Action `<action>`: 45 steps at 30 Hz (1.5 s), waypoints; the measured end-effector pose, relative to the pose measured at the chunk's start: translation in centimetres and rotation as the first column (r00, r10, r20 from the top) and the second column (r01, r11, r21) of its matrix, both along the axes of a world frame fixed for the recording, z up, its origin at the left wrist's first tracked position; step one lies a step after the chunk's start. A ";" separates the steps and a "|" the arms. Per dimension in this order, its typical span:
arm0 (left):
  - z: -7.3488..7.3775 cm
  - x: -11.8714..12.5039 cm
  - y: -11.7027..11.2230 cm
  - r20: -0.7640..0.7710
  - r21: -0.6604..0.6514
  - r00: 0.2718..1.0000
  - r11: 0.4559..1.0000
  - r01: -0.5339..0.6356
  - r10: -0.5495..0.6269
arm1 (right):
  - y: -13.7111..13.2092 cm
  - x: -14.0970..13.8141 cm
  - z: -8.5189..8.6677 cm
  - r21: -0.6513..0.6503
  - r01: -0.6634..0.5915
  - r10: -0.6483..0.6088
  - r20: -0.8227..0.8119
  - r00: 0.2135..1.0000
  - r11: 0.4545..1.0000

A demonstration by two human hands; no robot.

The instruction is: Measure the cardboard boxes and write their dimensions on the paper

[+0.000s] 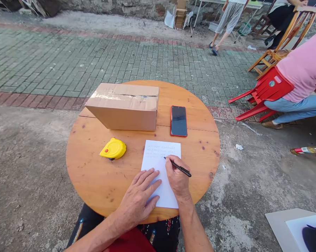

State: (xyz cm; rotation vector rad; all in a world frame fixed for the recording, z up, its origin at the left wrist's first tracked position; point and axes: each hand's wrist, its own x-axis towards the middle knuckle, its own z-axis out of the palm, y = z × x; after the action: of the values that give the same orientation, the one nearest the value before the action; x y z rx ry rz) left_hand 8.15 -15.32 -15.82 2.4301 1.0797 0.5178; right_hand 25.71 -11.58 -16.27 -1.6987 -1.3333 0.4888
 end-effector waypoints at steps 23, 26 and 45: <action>0.1 -0.1 0.0 -0.002 -0.018 1.000 1.000 0.001 -0.001 | -0.5 0.3 -0.2 -0.046 0.087 -0.091 -0.076 0.993 0.995; 0.1 -0.1 0.0 0.002 -0.018 1.000 1.000 0.001 -0.001 | -0.4 0.3 -0.3 -0.061 0.074 -0.078 -0.079 0.994 0.995; 0.0 0.0 0.0 -0.002 -0.010 1.000 1.000 -0.003 0.003 | 0.0 0.2 -0.1 -0.026 0.041 -0.040 0.042 0.998 0.999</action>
State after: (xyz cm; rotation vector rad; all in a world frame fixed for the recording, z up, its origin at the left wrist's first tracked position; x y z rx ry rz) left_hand 8.11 -15.34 -15.83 2.4219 1.0843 0.5095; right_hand 25.90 -11.58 -16.41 -1.7634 -1.3247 0.4520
